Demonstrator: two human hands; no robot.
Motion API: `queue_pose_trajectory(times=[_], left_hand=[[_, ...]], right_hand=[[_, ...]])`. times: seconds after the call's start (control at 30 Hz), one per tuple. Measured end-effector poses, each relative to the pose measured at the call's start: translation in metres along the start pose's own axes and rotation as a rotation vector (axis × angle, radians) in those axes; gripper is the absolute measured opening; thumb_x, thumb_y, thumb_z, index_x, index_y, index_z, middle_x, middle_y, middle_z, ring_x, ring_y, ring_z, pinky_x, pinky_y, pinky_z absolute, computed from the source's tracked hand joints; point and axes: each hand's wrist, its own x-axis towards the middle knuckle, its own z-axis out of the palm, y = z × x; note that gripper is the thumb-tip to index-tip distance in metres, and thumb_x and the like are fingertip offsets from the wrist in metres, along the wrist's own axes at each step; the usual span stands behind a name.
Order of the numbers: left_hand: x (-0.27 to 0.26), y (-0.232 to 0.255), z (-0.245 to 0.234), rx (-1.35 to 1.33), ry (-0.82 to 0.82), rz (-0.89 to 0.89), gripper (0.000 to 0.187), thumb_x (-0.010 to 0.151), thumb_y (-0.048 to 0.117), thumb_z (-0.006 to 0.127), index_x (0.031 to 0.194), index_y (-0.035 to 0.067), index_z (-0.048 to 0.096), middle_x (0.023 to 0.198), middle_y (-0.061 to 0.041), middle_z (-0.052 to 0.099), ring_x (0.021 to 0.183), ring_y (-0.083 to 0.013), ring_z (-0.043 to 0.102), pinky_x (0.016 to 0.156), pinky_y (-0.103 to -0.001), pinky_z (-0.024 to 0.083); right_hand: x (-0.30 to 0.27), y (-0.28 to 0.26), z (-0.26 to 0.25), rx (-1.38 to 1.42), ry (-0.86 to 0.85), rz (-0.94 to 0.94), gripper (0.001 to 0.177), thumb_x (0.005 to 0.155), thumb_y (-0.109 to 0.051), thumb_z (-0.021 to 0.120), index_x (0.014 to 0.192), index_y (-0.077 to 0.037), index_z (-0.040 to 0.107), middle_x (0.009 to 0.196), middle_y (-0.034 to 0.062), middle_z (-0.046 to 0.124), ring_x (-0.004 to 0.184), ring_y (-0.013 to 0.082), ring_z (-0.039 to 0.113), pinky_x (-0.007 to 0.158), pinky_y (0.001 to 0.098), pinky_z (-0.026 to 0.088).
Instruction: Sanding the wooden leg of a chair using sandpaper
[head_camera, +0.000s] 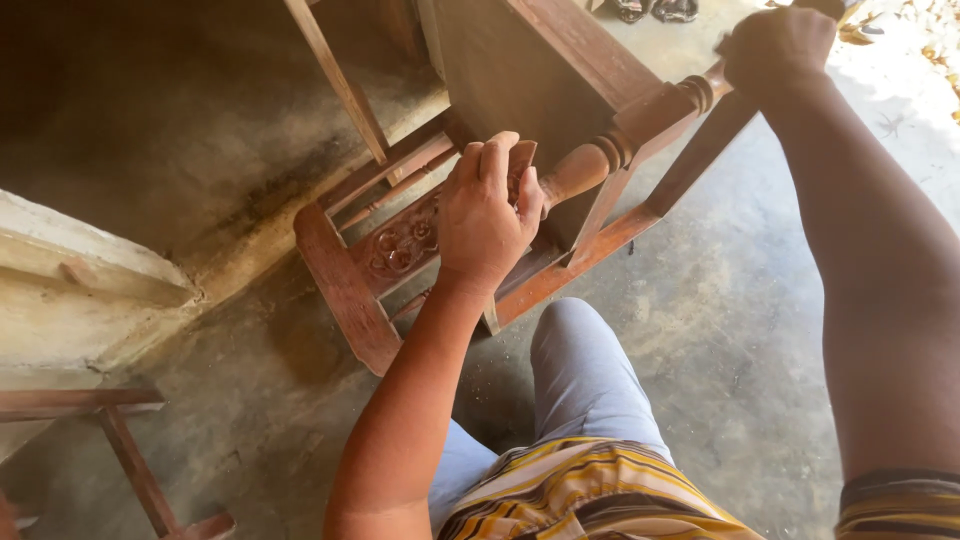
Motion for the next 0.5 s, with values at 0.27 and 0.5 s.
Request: queue_pose_trajectory(times=[0.27, 0.5], left_hand=[[-0.002, -0.003, 0.003, 0.04, -0.013, 0.0, 0.036, 0.093, 0.013, 0.068, 0.125, 0.005, 0.056, 0.101, -0.01, 0.065, 0.084, -0.0273, 0.066, 0.078, -0.039, 0.056], [-0.005, 0.0, 0.002, 0.11, -0.034, -0.005, 0.035, 0.093, 0.016, 0.067, 0.125, 0.008, 0.056, 0.102, -0.009, 0.063, 0.084, -0.0275, 0.067, 0.078, -0.041, 0.057]], right_hand=[[-0.079, -0.039, -0.111, 0.564, 0.096, -0.123, 0.016, 0.1, -0.02, 0.071, 0.112, -0.028, 0.078, 0.091, -0.0022, 0.077, 0.067, 0.0161, 0.069, 0.057, 0.035, 0.059], [-0.05, -0.05, -0.048, 1.513, -0.466, 0.591, 0.062, 0.094, -0.06, 0.086, 0.102, -0.004, 0.061, 0.085, 0.0014, 0.068, 0.069, 0.0111, 0.066, 0.055, 0.0234, 0.056]])
